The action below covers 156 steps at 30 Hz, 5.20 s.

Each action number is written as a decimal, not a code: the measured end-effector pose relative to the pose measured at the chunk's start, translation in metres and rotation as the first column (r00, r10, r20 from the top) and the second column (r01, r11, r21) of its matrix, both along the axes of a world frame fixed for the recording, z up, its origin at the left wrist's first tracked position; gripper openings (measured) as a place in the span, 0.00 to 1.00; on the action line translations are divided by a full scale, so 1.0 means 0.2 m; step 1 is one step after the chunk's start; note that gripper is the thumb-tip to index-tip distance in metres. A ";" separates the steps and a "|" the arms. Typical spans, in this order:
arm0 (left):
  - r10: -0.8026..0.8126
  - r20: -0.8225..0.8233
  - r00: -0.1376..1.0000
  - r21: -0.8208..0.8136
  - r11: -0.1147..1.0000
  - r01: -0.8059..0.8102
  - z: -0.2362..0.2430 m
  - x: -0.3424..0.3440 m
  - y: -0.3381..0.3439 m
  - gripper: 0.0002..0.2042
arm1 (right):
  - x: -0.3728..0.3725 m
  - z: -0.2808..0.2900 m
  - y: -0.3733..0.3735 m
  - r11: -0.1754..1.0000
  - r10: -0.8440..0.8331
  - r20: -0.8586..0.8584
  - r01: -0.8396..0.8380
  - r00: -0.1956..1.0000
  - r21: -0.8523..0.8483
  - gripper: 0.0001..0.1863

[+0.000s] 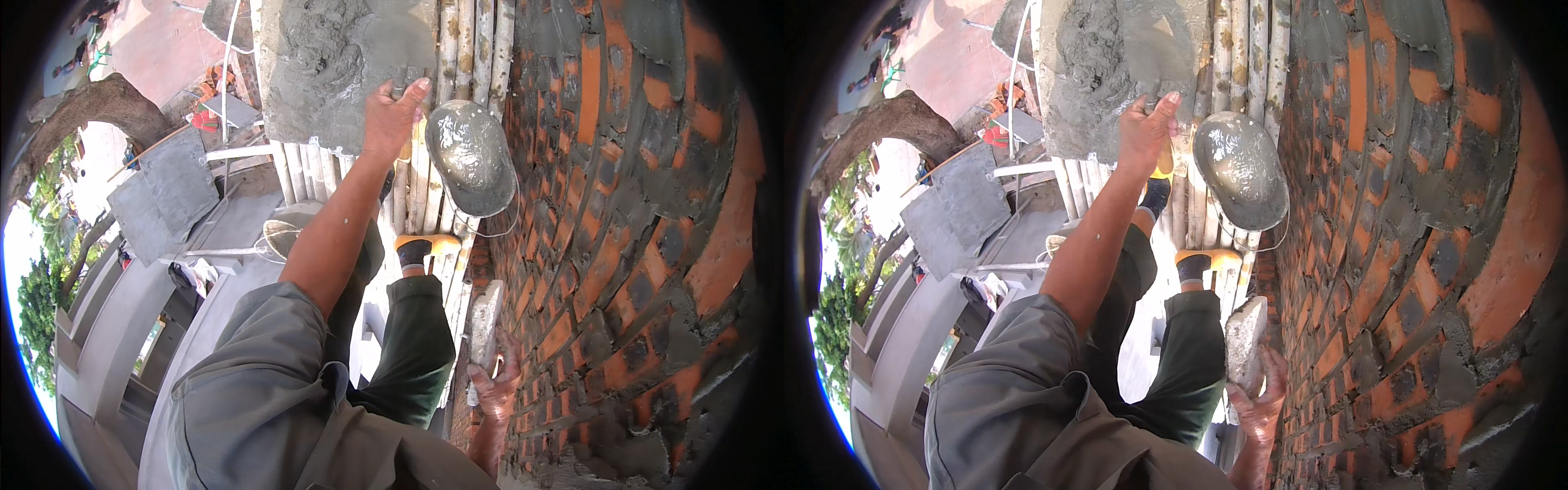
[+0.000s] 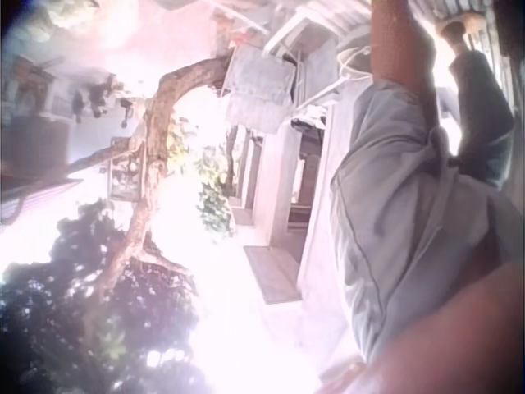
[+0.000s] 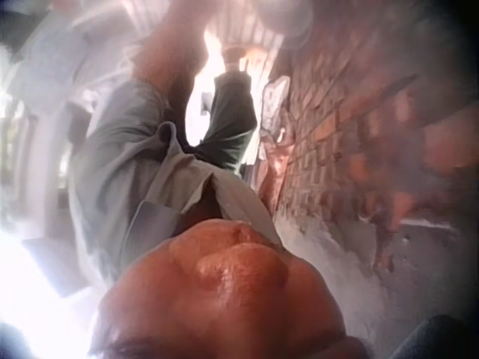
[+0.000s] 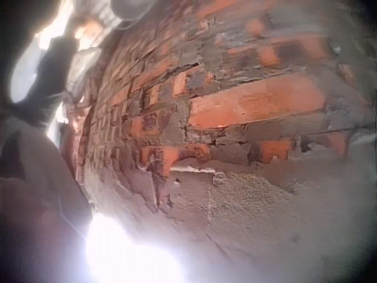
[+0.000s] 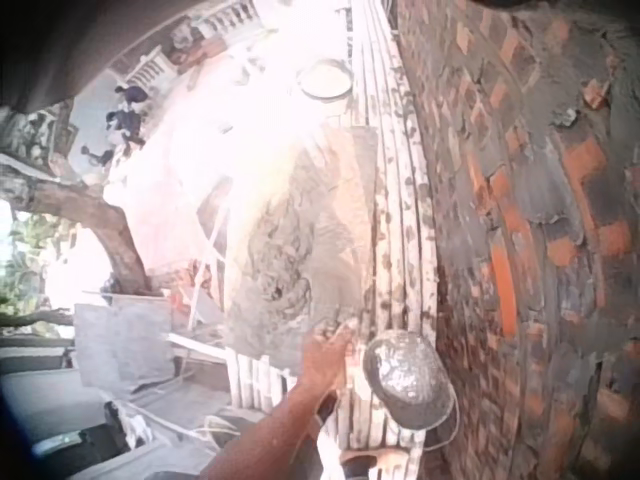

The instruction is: The person applies wet cement to a curved brick wall using a trowel and a bucket, then smooths the surface with a rectangular float. The person repeatedly scoops cement, applies it to the wall, and levels it while standing on a bamboo scaffold.

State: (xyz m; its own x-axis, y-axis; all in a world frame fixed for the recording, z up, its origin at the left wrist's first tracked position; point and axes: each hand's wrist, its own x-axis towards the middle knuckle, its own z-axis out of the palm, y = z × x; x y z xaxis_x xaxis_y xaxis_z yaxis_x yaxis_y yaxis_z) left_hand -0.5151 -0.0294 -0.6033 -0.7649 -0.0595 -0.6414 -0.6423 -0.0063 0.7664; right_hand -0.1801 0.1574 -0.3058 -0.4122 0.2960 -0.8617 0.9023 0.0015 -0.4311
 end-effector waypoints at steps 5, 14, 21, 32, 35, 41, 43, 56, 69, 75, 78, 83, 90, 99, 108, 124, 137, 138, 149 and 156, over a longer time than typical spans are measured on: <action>-0.394 0.366 0.843 -0.765 0.389 0.514 -0.24 0.06 -0.91 0.26 | -0.03 -0.09 0.01 0.998 -0.036 0.031 0.038 0.999 -0.048 0.45; 0.003 0.612 0.791 -0.609 0.639 0.469 -0.66 0.54 -1.26 0.28 | 0.02 -0.26 -0.01 0.994 0.012 0.064 -0.005 0.998 -0.111 0.46; 0.012 0.440 0.898 -0.334 0.930 0.151 -0.75 0.10 -0.73 0.21 | -0.06 -0.27 -0.04 0.985 -0.062 0.053 0.070 0.997 -0.155 0.45; -0.255 0.207 0.945 -0.177 0.940 0.292 0.73 -0.15 -0.72 0.15 | -0.47 0.00 -0.08 0.609 -0.645 -0.025 0.494 0.764 -0.621 0.45; -0.341 0.140 0.929 -0.063 0.934 0.352 1.37 -0.16 -0.70 0.19 | -0.71 0.13 -0.12 0.433 -0.806 0.036 0.629 0.591 -0.646 0.45; -0.587 -0.173 0.791 -0.079 0.809 0.583 2.51 -0.04 -0.53 0.19 | -1.08 0.69 -0.09 0.343 -0.880 -0.083 0.505 0.468 -0.792 0.35; -0.618 -0.170 0.768 -0.099 0.786 0.610 2.75 0.05 -0.44 0.22 | -1.21 0.83 -0.08 0.334 -0.887 -0.139 0.402 0.441 -0.853 0.34; -0.957 -0.195 0.213 -0.864 0.270 0.425 3.24 -0.18 -0.51 0.16 | -0.96 1.46 -0.01 0.075 -0.974 -0.050 0.107 0.221 -0.991 0.25; -0.894 -0.276 -0.353 -0.911 0.127 0.392 3.90 -0.29 0.08 0.16 | -0.47 1.83 0.03 -0.009 -0.998 -0.001 0.158 -0.063 -0.987 0.30; -0.707 -0.245 -0.664 -0.950 0.038 0.310 4.03 -0.25 0.39 0.15 | -0.43 1.90 0.03 -0.018 -0.986 -0.012 0.175 -0.168 -0.984 0.27; -0.655 -0.174 -0.736 -0.976 0.018 0.215 4.02 -0.28 0.52 0.15 | -0.42 1.93 0.01 -0.041 -0.983 0.008 0.174 -0.183 -0.984 0.27; -0.558 -0.227 -0.798 -0.973 0.095 0.211 3.99 -0.33 0.76 0.16 | -0.38 1.89 -0.04 -0.027 -0.984 -0.007 0.188 -0.179 -0.982 0.27; -0.763 -0.093 -0.639 -0.981 -0.039 0.189 3.96 -0.29 0.81 0.17 | -0.28 1.72 -0.17 0.025 -0.987 -0.069 0.293 -0.144 -0.956 0.28; -0.919 -0.024 -0.393 -0.783 -0.227 0.579 3.94 0.08 0.68 0.19 | -0.08 1.64 -0.17 0.070 -0.984 -0.125 0.371 -0.127 -0.926 0.27; -0.907 0.106 -0.409 -0.810 -0.317 0.493 3.79 -0.07 0.72 0.23 | -0.07 1.67 -0.18 0.033 -0.983 -0.105 0.409 -0.154 -0.912 0.23; -0.980 0.050 0.194 -0.378 0.161 0.912 3.72 -0.82 0.81 0.20 | -0.10 1.81 -0.19 0.006 -0.961 -0.130 0.451 -0.245 -0.892 0.21; -0.941 0.112 -0.320 -0.171 -0.335 0.926 3.81 0.03 0.85 0.20 | 0.61 1.92 -0.19 -0.130 -0.751 -0.298 0.575 -0.589 -0.808 0.25; -0.936 0.122 -0.330 -0.164 -0.347 0.923 3.82 0.09 0.85 0.20 | 0.66 1.93 -0.19 -0.100 -0.730 -0.343 0.588 -0.592 -0.803 0.24; -0.758 0.046 -0.651 -0.164 -0.649 0.743 3.76 0.69 0.96 0.19 | 1.08 1.84 -0.35 -0.177 -0.560 -0.367 0.540 -0.743 -0.823 0.30; -0.616 -0.144 -0.775 -0.532 -0.612 0.585 3.69 0.84 0.93 0.20 | 1.05 1.95 -0.31 -0.232 -0.571 -0.428 0.638 -0.701 -0.735 0.30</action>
State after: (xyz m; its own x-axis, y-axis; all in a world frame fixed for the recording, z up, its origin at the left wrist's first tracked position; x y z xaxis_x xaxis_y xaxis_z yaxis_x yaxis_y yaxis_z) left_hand -0.3462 0.1575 0.1352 0.4039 0.8260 -0.3932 0.6774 0.0189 0.7354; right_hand 0.0294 0.0956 0.0845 0.2020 0.8455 -0.4943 -0.7691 -0.1755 -0.6145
